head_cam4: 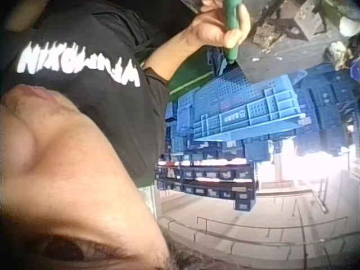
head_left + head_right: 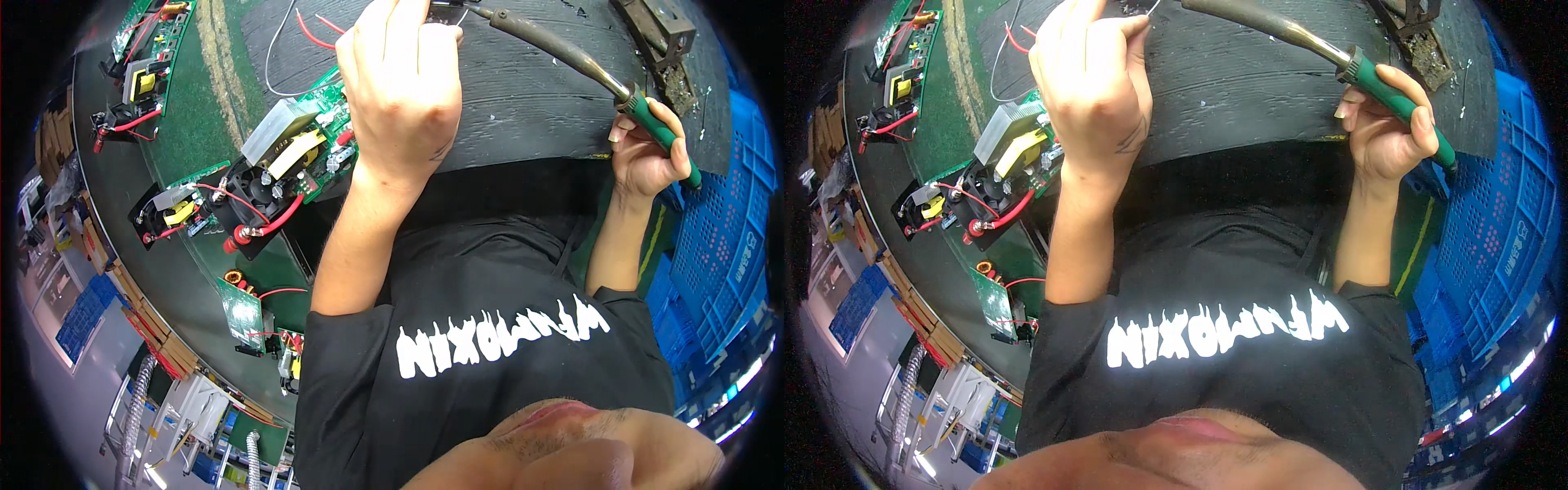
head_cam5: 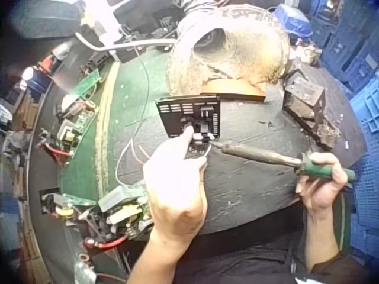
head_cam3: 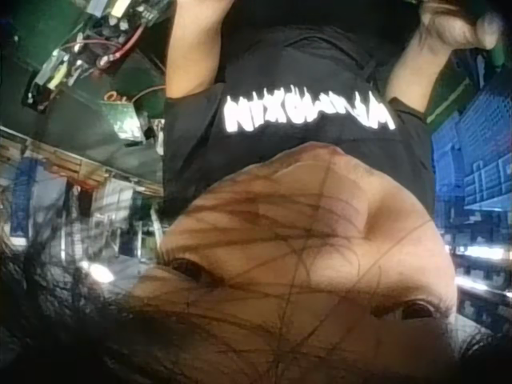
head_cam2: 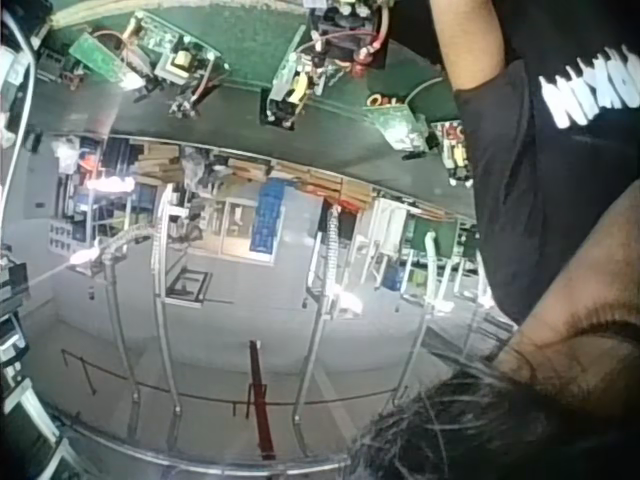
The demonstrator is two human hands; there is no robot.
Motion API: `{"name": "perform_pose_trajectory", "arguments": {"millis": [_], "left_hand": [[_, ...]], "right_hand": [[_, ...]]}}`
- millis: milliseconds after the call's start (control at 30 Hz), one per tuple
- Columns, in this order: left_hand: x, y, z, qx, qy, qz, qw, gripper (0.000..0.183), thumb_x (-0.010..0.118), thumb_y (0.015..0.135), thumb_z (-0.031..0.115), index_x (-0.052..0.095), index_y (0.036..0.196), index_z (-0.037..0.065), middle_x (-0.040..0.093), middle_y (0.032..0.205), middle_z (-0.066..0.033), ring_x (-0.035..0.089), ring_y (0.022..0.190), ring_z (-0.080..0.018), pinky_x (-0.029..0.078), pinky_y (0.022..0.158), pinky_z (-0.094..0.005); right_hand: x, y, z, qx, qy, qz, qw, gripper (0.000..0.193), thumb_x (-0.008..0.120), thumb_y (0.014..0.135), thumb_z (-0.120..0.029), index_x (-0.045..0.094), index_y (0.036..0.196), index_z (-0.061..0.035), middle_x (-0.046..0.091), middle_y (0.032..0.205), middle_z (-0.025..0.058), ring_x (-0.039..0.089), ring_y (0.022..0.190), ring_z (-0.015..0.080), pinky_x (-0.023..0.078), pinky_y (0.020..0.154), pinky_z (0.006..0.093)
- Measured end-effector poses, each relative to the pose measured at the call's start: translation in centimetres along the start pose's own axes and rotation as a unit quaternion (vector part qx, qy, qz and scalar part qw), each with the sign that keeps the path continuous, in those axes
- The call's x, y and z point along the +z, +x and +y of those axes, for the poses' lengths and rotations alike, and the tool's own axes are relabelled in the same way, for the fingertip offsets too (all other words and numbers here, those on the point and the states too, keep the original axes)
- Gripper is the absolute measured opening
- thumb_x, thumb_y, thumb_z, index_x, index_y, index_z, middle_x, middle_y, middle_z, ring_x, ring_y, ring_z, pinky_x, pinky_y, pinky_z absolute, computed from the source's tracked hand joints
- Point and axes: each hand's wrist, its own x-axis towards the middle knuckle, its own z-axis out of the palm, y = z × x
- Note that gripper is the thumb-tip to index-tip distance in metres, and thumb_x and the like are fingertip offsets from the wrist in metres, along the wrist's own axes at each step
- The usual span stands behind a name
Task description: Soldering wires and components onto green printed circuit boards at an assembly workbench.
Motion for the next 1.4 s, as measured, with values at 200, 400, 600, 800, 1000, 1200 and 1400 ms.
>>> {"name": "perform_pose_trajectory", "arguments": {"millis": [200,400,600,800,1000,1200,1400], "left_hand": [[0.1,0.2,0.3,-0.031,-0.016,0.0,0.999,0.012,0.067,0.069,-0.003,0.062,0.081,-0.003,0.064,0.105,-0.021,0.06,0.093,-0.034,0.046,0.084,-0.0392],[-0.2,0.6,0.7,-0.049,-0.026,-0.017,0.998,0.014,0.067,0.069,-0.003,0.062,0.082,-0.003,0.064,0.105,-0.021,0.06,0.094,-0.0346,0.045,0.085,-0.0399],[-0.5,1.3,1.0,-0.067,-0.037,-0.021,0.997,0.018,0.067,0.069,-0.003,0.061,0.086,-0.003,0.062,0.107,-0.0205,0.059,0.095,-0.0352,0.044,0.086,-0.0412],[-0.6,2.0,0.9,-0.063,-0.022,-0.041,0.997,0.019,0.067,0.07,-0.004,0.061,0.087,-0.003,0.062,0.105,-0.0201,0.058,0.095,-0.0357,0.045,0.085,-0.0415],[-0.6,2.0,0.9,-0.053,-0.011,-0.049,0.997,0.02,0.067,0.07,-0.004,0.061,0.089,-0.004,0.062,0.104,-0.02,0.059,0.094,-0.0354,0.045,0.084,-0.0416],[-0.8,1.9,1.0,-0.054,0.015,-0.066,0.996,0.019,0.067,0.072,-0.003,0.061,0.089,-0.004,0.062,0.103,-0.02,0.059,0.093,-0.0352,0.045,0.083,-0.0417],[-0.3,2.0,0.7,-0.038,0.013,-0.057,0.998,0.017,0.066,0.073,-0.002,0.061,0.089,-0.004,0.062,0.102,-0.0198,0.059,0.092,-0.0347,0.045,0.082,-0.0416]], "right_hand": [[0.0,0.1,-0.4,0.002,-0.011,0.0,1.0,0.06,0.044,0.083,-0.045,0.058,0.112,0.0054,0.063,0.093,0.0242,0.058,0.063,0.0269,0.048,0.055,0.0329],[0.1,0.1,-0.7,0.002,0.014,0.006,1.0,0.057,0.046,0.083,-0.044,0.058,0.112,0.0045,0.063,0.094,0.0241,0.058,0.068,0.026,0.047,0.056,0.0321],[0.2,0.3,-0.9,0.013,0.067,0.044,0.997,0.056,0.045,0.085,-0.043,0.06,0.111,0.0036,0.064,0.094,0.0246,0.058,0.07,0.0255,0.046,0.054,0.0311],[1.1,0.7,-0.9,0.031,0.059,0.063,0.996,0.056,0.043,0.085,-0.044,0.061,0.111,0.0025,0.064,0.09,0.023,0.057,0.068,0.024,0.044,0.052,0.0293],[1.3,0.7,-0.9,0.033,0.028,0.075,0.996,0.057,0.043,0.085,-0.045,0.061,0.111,0.0017,0.063,0.083,0.0197,0.056,0.064,0.0254,0.043,0.049,0.0291],[1.3,0.5,-0.9,0.045,0.012,0.068,0.997,0.057,0.042,0.085,-0.047,0.06,0.111,0.0009,0.062,0.08,0.0196,0.055,0.062,0.0259,0.043,0.049,0.0295],[1.5,0.5,-0.7,0.035,-0.011,0.102,0.994,0.058,0.041,0.085,-0.047,0.06,0.112,0.0007,0.062,0.079,0.0203,0.055,0.06,0.0261,0.043,0.047,0.0292]]}}
